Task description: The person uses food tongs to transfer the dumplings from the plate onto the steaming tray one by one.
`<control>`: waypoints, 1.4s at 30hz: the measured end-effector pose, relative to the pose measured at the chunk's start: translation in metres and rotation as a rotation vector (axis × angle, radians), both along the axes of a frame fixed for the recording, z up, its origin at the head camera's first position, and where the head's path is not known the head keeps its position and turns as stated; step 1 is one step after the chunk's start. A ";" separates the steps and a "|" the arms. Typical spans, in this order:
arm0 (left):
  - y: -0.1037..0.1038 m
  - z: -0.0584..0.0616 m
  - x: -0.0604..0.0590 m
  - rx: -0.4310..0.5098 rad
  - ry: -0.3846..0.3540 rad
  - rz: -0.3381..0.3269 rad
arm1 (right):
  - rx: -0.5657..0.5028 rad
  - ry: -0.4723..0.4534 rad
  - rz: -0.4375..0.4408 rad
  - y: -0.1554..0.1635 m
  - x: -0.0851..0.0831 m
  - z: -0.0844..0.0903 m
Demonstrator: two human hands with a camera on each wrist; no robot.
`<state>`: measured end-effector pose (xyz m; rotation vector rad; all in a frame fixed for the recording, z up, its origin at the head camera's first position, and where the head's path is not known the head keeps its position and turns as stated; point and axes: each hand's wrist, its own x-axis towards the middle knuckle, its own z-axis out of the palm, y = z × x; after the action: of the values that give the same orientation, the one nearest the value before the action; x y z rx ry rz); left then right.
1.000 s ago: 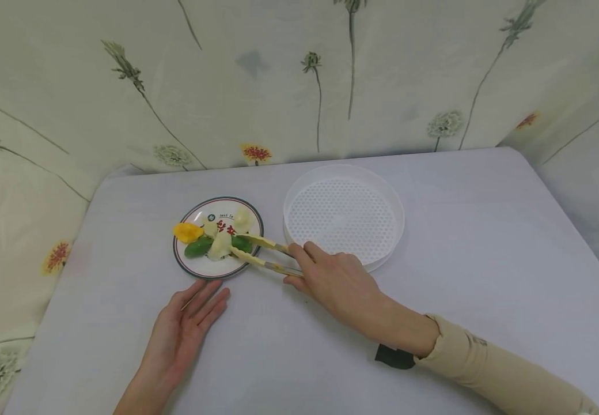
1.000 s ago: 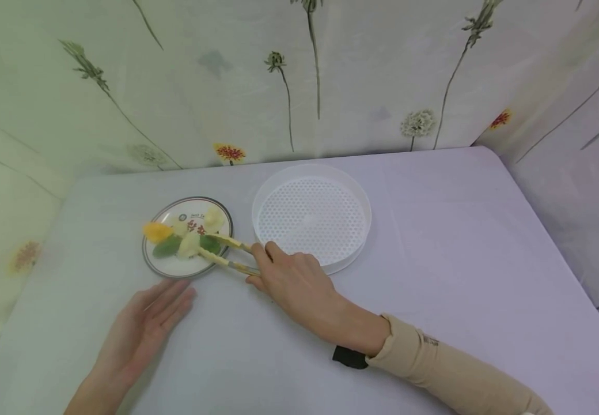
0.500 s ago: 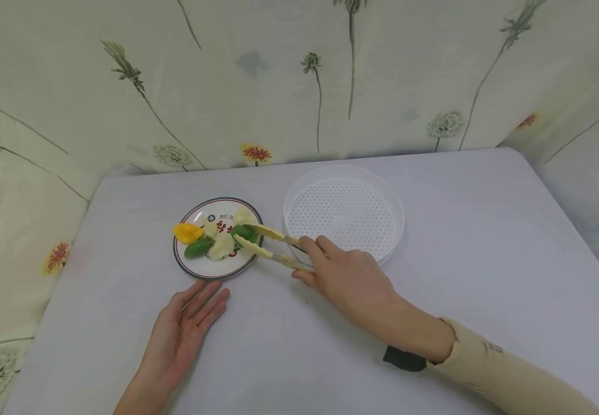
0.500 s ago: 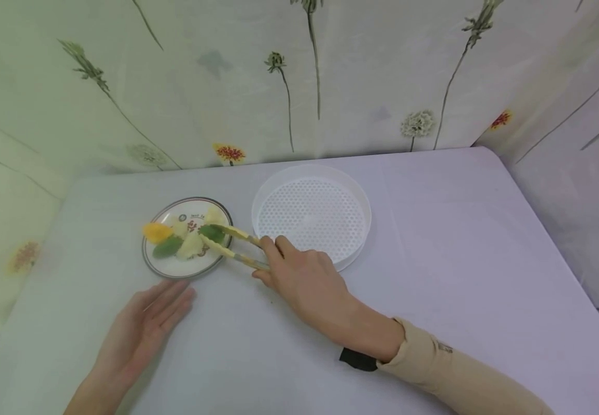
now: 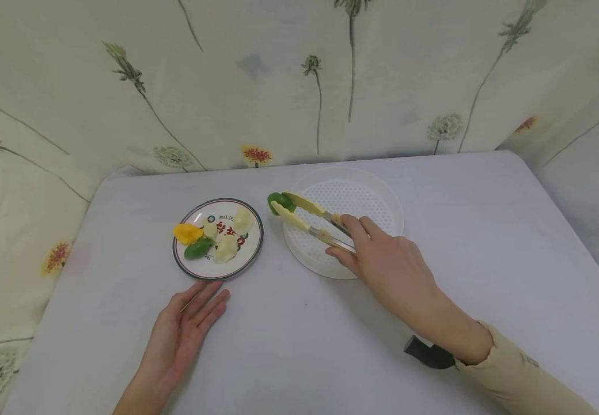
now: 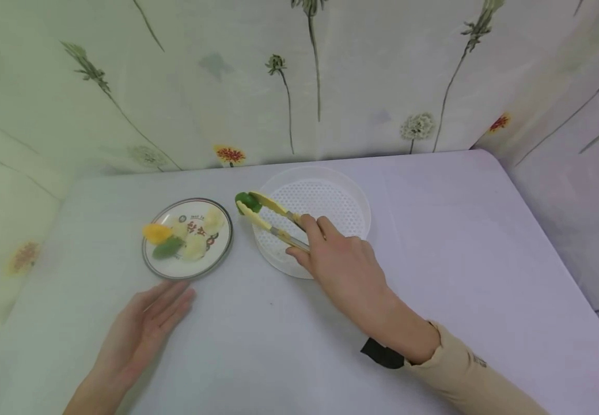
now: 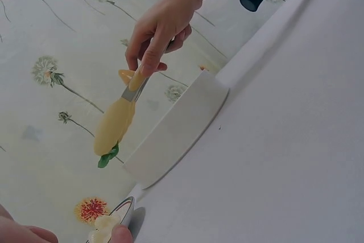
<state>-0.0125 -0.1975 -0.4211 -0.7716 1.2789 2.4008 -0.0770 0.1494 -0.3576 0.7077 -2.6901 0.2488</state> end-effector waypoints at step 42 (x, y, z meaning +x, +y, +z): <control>0.001 0.001 0.000 -0.006 -0.011 0.000 | 0.007 -0.004 -0.044 0.022 0.001 -0.015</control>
<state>-0.0126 -0.1966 -0.4197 -0.7860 1.2828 2.3900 -0.0765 0.1713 -0.3725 0.6500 -2.7084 0.2305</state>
